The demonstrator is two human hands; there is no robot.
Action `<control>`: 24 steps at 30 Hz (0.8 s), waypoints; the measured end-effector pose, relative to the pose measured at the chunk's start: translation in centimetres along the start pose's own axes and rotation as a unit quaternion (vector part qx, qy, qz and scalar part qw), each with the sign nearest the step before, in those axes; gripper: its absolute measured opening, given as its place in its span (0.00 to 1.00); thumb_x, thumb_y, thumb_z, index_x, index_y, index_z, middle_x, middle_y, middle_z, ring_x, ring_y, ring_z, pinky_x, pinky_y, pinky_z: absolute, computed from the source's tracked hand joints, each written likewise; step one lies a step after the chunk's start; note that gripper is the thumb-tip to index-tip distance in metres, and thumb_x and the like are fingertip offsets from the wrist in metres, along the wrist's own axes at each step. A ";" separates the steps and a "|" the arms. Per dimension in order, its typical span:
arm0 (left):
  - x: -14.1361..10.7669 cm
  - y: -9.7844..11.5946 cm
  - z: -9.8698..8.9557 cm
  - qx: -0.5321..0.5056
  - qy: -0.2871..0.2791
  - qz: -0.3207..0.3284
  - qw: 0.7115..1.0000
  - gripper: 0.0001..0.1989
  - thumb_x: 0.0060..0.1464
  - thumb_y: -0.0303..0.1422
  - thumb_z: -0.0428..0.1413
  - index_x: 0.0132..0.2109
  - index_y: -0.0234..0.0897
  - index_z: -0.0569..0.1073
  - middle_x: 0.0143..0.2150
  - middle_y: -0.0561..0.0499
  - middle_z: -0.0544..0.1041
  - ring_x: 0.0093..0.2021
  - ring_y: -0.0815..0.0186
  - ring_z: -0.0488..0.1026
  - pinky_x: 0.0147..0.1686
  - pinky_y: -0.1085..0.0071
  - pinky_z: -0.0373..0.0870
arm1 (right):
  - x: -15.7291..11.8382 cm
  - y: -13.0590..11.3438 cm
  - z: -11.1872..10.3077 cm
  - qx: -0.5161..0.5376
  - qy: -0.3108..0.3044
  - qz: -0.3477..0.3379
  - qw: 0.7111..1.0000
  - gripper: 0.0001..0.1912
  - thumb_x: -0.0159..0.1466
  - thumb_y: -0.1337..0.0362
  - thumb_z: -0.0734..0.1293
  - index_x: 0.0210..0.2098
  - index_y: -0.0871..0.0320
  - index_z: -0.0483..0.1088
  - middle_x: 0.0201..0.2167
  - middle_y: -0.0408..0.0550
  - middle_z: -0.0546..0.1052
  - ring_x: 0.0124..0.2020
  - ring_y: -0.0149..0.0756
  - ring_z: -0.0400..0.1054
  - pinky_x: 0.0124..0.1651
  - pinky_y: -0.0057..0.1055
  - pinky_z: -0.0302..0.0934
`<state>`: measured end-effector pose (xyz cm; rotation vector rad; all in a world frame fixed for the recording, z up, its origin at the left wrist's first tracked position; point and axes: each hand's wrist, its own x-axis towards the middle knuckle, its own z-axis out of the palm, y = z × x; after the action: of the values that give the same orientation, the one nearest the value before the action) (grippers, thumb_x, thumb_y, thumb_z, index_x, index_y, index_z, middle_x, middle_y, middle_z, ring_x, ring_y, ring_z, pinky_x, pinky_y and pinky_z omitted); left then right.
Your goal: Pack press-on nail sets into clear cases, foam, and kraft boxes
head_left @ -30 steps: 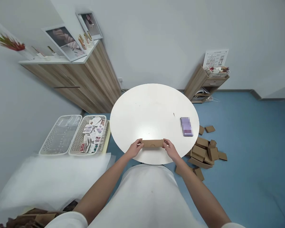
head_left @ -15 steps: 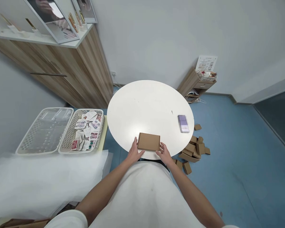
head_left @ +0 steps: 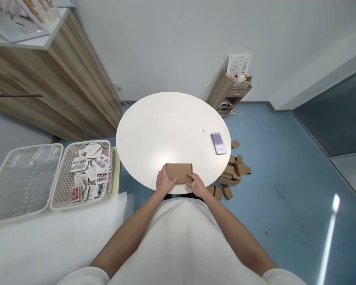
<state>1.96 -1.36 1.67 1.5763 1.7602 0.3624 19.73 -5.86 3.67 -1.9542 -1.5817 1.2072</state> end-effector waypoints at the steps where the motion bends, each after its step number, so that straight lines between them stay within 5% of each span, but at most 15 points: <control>1: 0.0 0.0 0.1 -0.001 -0.001 0.002 1.000 0.46 0.40 0.45 0.55 0.61 0.36 0.42 0.54 0.39 0.59 0.55 0.50 0.56 0.48 0.58 0.58 | 0.1 0.0 -0.2 -0.003 0.002 -0.001 1.000 0.24 0.54 0.61 0.62 0.51 0.56 0.61 0.53 0.51 0.60 0.55 0.38 0.55 0.56 0.36 0.50; 5: 0.1 0.3 0.5 -0.018 -0.016 0.017 1.000 0.46 0.40 0.44 0.56 0.61 0.36 0.42 0.55 0.40 0.58 0.56 0.51 0.54 0.49 0.59 0.57 | 1.2 -0.1 -1.8 -0.013 0.023 0.017 1.000 0.19 0.54 0.62 0.61 0.45 0.57 0.66 0.51 0.51 0.63 0.52 0.39 0.58 0.54 0.35 0.52; 10: 0.6 0.3 1.0 -0.093 -0.024 -0.034 0.995 0.42 0.43 0.47 0.53 0.60 0.36 0.45 0.56 0.40 0.57 0.55 0.55 0.57 0.50 0.61 0.57 | 2.5 0.3 -3.3 0.033 0.057 0.093 0.993 0.30 0.56 0.59 0.59 0.57 0.56 0.50 0.55 0.52 0.60 0.42 0.35 0.66 0.45 0.31 0.59; 16: 0.8 0.5 1.1 -0.114 -0.039 -0.055 0.991 0.31 0.47 0.49 0.48 0.54 0.36 0.59 0.51 0.41 0.65 0.51 0.57 0.63 0.46 0.63 0.61 | 3.0 1.5 -4.0 0.074 -0.024 0.062 0.995 0.22 0.55 0.59 0.60 0.49 0.54 0.61 0.41 0.47 0.70 0.31 0.32 0.66 0.38 0.30 0.60; 20: 0.3 3.3 2.4 -0.139 -0.044 -0.063 0.987 0.30 0.48 0.50 0.47 0.54 0.35 0.60 0.49 0.41 0.67 0.45 0.59 0.67 0.41 0.64 0.65 | 2.9 3.5 -6.5 0.102 -0.018 0.048 0.993 0.22 0.54 0.57 0.60 0.49 0.52 0.62 0.40 0.47 0.67 0.30 0.31 0.65 0.36 0.30 0.61; 24: 0.3 9.1 5.5 -0.155 -0.079 -0.035 0.984 0.30 0.49 0.49 0.47 0.55 0.35 0.58 0.48 0.41 0.67 0.41 0.61 0.68 0.39 0.65 0.67 | 2.3 7.8 -11.6 0.116 0.048 0.070 0.990 0.26 0.54 0.55 0.61 0.52 0.51 0.60 0.38 0.46 0.66 0.31 0.32 0.63 0.38 0.32 0.61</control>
<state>12.39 -0.61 3.65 1.2819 1.5492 0.4408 33.69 -3.48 3.87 -1.9655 -1.2152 1.2681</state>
